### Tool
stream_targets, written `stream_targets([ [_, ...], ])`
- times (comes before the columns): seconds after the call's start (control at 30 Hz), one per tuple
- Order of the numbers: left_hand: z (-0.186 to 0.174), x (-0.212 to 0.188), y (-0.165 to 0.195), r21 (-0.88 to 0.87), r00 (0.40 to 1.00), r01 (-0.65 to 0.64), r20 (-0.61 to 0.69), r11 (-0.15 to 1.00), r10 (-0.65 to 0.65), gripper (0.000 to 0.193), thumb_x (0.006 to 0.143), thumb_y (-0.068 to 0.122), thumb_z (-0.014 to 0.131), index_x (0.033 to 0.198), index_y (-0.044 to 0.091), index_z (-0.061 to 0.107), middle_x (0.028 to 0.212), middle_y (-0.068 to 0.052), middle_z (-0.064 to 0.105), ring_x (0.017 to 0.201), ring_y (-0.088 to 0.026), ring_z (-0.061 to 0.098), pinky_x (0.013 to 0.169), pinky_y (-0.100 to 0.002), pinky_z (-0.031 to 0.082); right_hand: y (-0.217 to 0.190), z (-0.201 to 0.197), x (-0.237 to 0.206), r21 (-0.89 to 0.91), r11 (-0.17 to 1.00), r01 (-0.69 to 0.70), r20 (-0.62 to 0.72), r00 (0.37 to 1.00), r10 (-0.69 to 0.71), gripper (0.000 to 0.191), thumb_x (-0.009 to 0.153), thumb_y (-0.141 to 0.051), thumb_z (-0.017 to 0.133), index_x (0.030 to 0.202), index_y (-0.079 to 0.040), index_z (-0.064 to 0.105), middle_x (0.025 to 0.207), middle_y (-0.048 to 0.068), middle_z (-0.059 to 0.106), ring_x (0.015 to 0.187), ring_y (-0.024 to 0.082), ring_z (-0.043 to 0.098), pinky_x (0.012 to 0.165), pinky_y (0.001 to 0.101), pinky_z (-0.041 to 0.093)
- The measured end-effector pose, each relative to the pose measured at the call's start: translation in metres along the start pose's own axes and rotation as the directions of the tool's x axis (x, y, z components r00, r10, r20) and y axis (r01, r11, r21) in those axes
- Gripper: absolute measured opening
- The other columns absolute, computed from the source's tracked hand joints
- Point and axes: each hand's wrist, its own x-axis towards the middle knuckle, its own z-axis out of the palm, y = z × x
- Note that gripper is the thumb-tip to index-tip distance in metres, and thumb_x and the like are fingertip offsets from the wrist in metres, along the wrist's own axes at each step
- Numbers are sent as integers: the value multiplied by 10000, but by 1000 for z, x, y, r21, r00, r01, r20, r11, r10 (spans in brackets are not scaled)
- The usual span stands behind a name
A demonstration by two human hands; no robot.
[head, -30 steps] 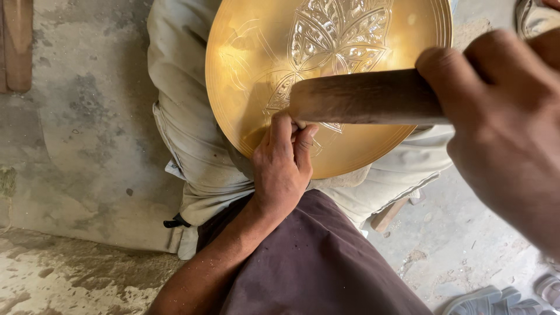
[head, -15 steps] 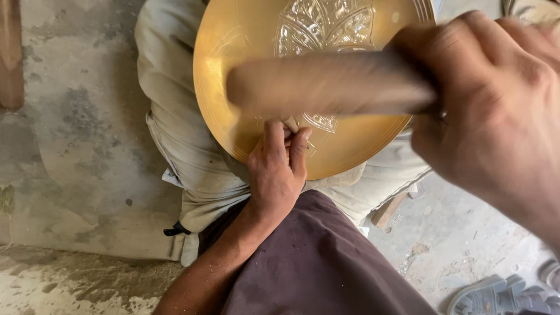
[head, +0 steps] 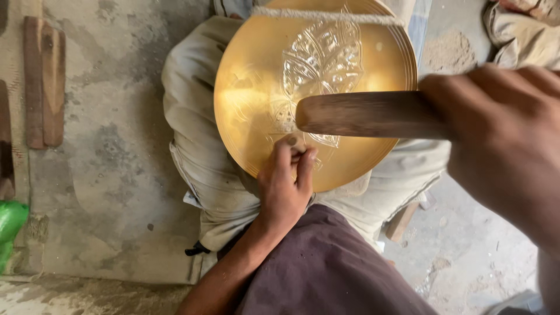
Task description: The person sits cross-legged on the floor with a brass plate on their lap, holds a chisel against the floral pattern, and strikes the chisel with a wooden mallet to emboss the design, repositioning the chisel to different parts of the pattern.
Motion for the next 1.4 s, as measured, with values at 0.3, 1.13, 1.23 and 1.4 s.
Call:
stream_targets([
  [0.3,-115,11,5,-99,988,108,-99,989,-118,176,1056,48,629,1101,-48,489,1034,-117,685,886,-147,751,751,-260,661,24,102,-107,546,168,-821,329,394,858,470,917,-262,813,1226,40,627,979,219,719,770,260,715,657,385,597],
  [1.13,-159,-98,-3,-180,977,197,-51,964,-209,269,1029,98,575,1204,-90,494,1038,-142,643,857,-159,699,751,-340,696,-105,93,-172,817,-42,-575,203,220,954,296,862,-172,759,1049,47,686,856,132,731,758,208,694,717,358,548],
  [1.23,-157,-101,-2,-164,970,229,-41,960,-238,270,1028,113,565,1198,-82,491,1038,-143,647,864,-156,707,751,-349,653,-103,94,-179,839,-71,-540,224,225,948,313,866,-189,752,1059,48,683,865,134,731,765,206,689,715,359,549],
  [1.4,-146,-98,0,-209,965,253,-19,945,-262,280,1031,118,549,1224,-70,472,1027,-168,679,887,-176,720,759,-347,697,-97,101,-183,856,-42,-515,193,243,951,322,859,-186,750,1079,37,675,897,127,731,791,192,687,734,349,549],
])
